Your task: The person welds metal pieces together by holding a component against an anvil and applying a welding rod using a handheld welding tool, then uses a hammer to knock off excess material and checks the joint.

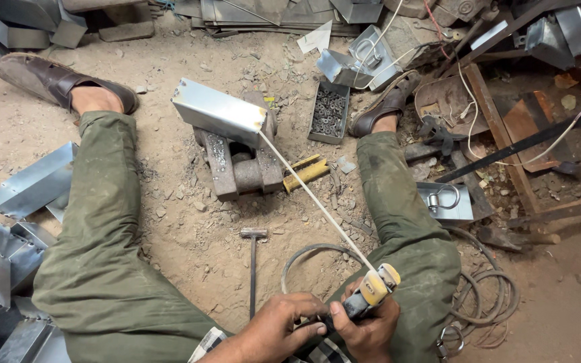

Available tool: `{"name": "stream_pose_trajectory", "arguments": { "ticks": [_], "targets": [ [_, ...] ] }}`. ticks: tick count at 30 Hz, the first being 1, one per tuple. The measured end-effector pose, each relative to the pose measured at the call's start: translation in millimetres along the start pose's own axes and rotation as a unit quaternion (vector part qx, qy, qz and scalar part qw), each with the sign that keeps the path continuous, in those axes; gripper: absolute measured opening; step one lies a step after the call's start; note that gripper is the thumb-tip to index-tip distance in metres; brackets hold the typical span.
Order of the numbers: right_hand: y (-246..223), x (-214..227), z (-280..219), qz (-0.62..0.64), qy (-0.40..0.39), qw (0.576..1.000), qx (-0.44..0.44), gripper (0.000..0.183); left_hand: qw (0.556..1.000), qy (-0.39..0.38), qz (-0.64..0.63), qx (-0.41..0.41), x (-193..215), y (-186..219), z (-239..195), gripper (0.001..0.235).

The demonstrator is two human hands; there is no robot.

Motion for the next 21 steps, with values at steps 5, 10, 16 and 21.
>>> {"name": "stream_pose_trajectory", "arguments": {
  "ticks": [5,10,16,21],
  "targets": [
    [-2.1,-2.8,-0.4,0.013,-0.002,1.000,0.014,0.032,1.000,0.003,-0.017,0.001,1.6,0.7,-1.0,0.022],
    [-2.6,-2.2,0.9,0.018,0.006,1.000,0.004,0.035,1.000,0.002,0.001,0.004,1.0,-0.5,0.5,0.023],
    [-1.1,-2.0,0.0,0.017,0.009,1.000,-0.009,0.035,1.000,0.004,0.001,-0.006,2.0,0.2,-0.1,0.022],
    [8.0,1.9,-6.5,0.032,-0.015,0.999,0.030,0.029,1.000,0.003,-0.010,-0.016,0.6,0.4,-1.6,0.023]
  ]
}}
Point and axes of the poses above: each hand's wrist, its own z-axis towards the middle knuckle, its own x-axis out of the back of the hand, y = z × x, the point moved 8 cm from there along z, towards the middle knuckle, and after that the axes turned 3 degrees about x, right-handed, at the moved point
